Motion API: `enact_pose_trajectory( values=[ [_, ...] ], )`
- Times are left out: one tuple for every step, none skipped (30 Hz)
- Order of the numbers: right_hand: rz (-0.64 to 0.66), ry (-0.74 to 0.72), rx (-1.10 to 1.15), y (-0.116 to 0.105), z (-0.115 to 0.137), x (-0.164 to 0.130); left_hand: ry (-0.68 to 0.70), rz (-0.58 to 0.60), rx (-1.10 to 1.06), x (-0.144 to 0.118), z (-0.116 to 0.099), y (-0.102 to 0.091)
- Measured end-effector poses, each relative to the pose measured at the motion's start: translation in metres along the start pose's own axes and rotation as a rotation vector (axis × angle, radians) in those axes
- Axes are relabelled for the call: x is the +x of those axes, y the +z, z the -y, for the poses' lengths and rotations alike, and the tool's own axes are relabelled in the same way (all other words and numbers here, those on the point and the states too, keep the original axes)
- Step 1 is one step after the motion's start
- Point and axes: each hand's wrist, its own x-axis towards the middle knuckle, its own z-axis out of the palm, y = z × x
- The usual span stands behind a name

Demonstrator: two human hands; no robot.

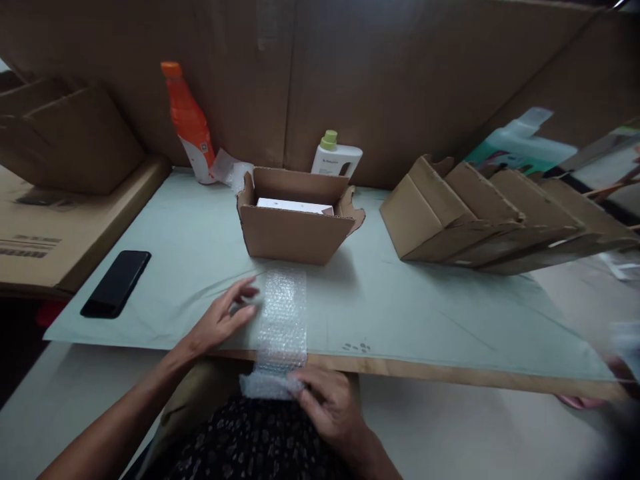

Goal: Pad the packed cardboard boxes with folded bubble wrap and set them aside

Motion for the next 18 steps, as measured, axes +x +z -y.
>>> enact_pose_trajectory(
  values=[
    [-0.030,0.082,0.001,0.001,-0.004,0.007,-0.023,0.111,-0.045,-0.016,-0.001,0.000],
    [-0.062,0.152,-0.011,0.001,-0.010,0.017,-0.047,0.190,-0.060,-0.029,-0.002,0.003],
    [-0.090,0.200,-0.048,0.002,-0.018,0.027,-0.069,0.216,-0.034,-0.038,-0.003,0.009],
    [-0.115,0.222,-0.104,0.002,-0.026,0.038,-0.085,0.198,0.030,-0.042,-0.003,0.018],
    [-0.135,0.225,-0.166,0.002,-0.034,0.048,-0.098,0.150,0.121,-0.043,-0.003,0.027],
    [-0.156,0.215,-0.234,0.002,-0.042,0.055,-0.101,0.094,0.224,-0.039,-0.001,0.036],
    [-0.181,0.196,-0.305,0.002,-0.049,0.059,-0.092,0.047,0.324,-0.034,0.002,0.044],
    [-0.207,0.168,-0.374,0.000,-0.053,0.059,-0.073,0.014,0.419,-0.027,0.005,0.051],
    [-0.228,0.126,-0.435,-0.002,-0.055,0.054,-0.052,-0.002,0.506,-0.021,0.009,0.056],
    [-0.233,0.072,-0.485,-0.004,-0.054,0.047,-0.032,-0.005,0.578,-0.015,0.013,0.059],
    [-0.212,0.010,-0.529,-0.006,-0.051,0.037,-0.011,-0.005,0.629,-0.011,0.017,0.061],
    [-0.162,-0.053,-0.556,-0.008,-0.047,0.026,0.014,-0.009,0.658,-0.008,0.020,0.062],
    [-0.086,-0.106,-0.564,-0.008,-0.042,0.016,0.042,-0.022,0.672,-0.007,0.022,0.062],
    [-0.004,-0.147,-0.564,-0.008,-0.037,0.007,0.072,-0.048,0.673,-0.007,0.022,0.061],
    [0.064,-0.174,-0.559,-0.006,-0.033,0.001,0.106,-0.083,0.665,-0.009,0.022,0.060],
    [0.106,-0.187,-0.547,-0.003,-0.030,-0.002,0.144,-0.125,0.646,-0.012,0.020,0.058],
    [0.112,-0.181,-0.527,-0.001,-0.030,-0.002,0.182,-0.157,0.614,-0.015,0.017,0.056],
    [0.089,-0.158,-0.492,0.002,-0.030,0.000,0.217,-0.168,0.566,-0.019,0.013,0.054]
  ],
)
